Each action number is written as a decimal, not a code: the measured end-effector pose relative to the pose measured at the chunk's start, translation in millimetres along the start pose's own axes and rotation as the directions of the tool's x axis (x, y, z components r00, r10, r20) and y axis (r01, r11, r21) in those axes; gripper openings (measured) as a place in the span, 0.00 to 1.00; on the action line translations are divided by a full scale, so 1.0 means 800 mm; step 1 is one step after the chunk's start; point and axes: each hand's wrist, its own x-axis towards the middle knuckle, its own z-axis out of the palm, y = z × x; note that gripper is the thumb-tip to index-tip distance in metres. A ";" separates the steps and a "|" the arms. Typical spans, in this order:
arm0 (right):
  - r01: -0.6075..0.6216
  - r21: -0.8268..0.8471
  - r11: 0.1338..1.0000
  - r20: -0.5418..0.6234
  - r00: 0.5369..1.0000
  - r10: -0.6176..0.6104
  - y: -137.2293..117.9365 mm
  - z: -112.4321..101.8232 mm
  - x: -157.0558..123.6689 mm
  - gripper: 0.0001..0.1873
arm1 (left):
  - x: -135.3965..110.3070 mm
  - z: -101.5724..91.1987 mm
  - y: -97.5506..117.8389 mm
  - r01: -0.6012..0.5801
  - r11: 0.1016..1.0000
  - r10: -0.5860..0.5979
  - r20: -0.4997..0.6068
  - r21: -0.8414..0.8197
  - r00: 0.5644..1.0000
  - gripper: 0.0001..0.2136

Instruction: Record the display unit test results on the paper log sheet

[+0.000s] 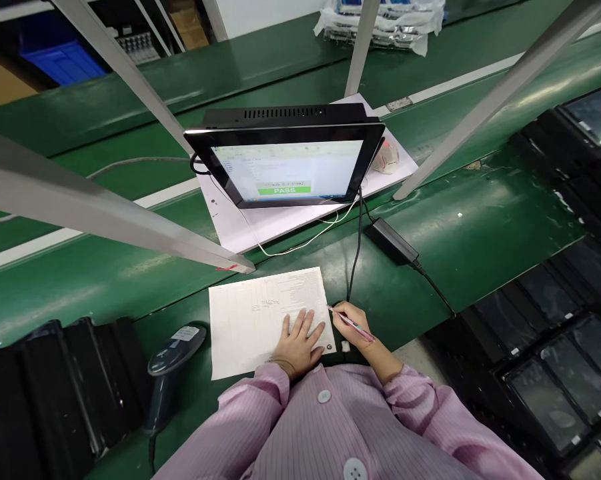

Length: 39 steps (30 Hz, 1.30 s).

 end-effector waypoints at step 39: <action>-0.049 -0.051 0.998 0.037 0.998 0.051 0.000 0.002 -0.001 0.08 | 0.002 -0.003 0.000 0.010 0.999 -0.008 0.070 -0.033 0.998 0.24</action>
